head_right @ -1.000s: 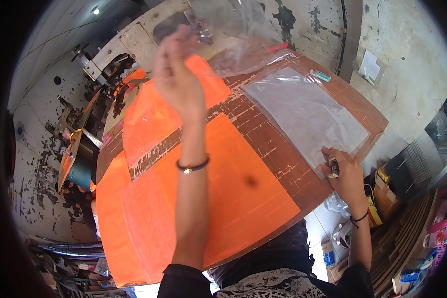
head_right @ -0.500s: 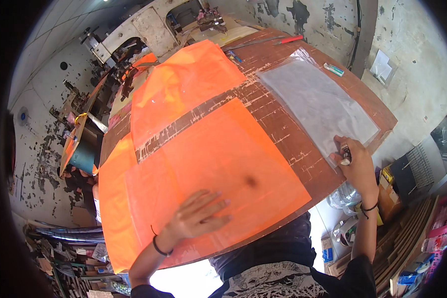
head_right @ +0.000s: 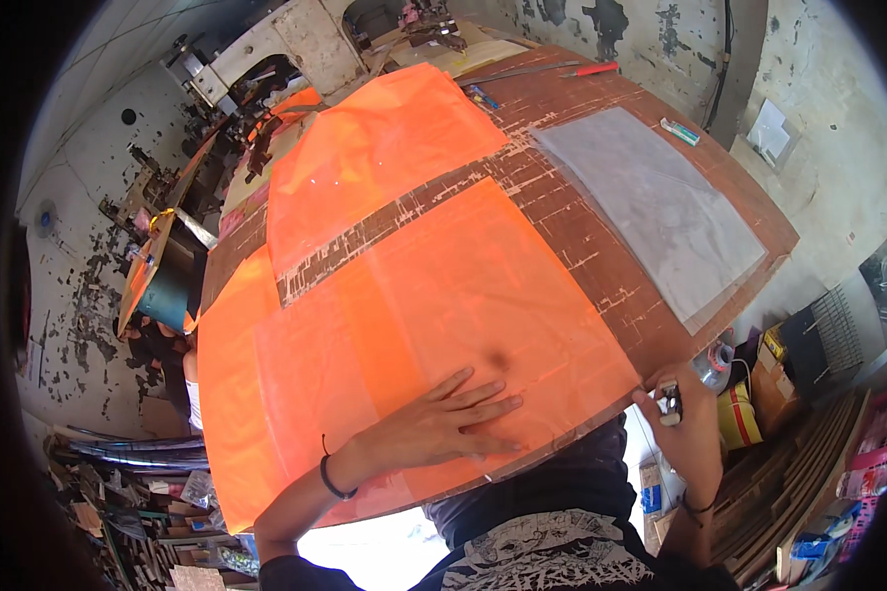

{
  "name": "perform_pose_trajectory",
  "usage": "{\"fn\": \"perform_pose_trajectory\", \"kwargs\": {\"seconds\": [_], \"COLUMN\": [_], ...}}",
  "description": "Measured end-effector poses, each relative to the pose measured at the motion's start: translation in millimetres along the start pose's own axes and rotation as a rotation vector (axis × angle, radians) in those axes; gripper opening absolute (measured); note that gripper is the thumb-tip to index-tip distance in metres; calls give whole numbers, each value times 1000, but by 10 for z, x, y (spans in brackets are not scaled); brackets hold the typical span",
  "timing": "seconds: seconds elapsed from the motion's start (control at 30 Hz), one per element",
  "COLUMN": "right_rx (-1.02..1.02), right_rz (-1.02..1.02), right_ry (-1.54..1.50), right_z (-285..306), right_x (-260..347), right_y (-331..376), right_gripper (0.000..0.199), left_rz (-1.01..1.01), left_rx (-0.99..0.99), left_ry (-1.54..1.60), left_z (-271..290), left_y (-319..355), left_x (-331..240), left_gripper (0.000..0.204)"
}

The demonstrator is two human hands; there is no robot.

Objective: The person aligns clear plastic sheets over orange plastic sheets on a wooden table, then secures the edges with tape using a hand-held dispenser.

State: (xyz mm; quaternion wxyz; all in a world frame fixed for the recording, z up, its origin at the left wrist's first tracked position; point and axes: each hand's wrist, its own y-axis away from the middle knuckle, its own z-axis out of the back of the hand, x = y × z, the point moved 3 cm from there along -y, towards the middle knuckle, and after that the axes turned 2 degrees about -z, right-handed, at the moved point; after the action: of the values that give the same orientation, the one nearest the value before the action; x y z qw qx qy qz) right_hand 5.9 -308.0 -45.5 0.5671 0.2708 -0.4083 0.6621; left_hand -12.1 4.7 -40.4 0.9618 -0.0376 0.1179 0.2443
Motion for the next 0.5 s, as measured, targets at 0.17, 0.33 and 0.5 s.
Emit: {"fn": "perform_pose_trajectory", "kwargs": {"seconds": [0.17,0.33,0.5], "right_rx": [1,-21,-1], "right_rz": [-171,-336,-364], "right_ry": [-53,-435,-452], "right_z": [-69,-182,-239], "right_x": [-137,-377,-173], "right_y": [249,313,212], "right_gripper": [19,24,25], "left_rz": [-28,358,663], "left_rx": [-43,-302,-161], "left_ry": [184,159,-78], "left_z": [51,387,277], "left_y": [-1,89,118], "left_x": [-72,607,924], "left_gripper": [62,71,85]}}
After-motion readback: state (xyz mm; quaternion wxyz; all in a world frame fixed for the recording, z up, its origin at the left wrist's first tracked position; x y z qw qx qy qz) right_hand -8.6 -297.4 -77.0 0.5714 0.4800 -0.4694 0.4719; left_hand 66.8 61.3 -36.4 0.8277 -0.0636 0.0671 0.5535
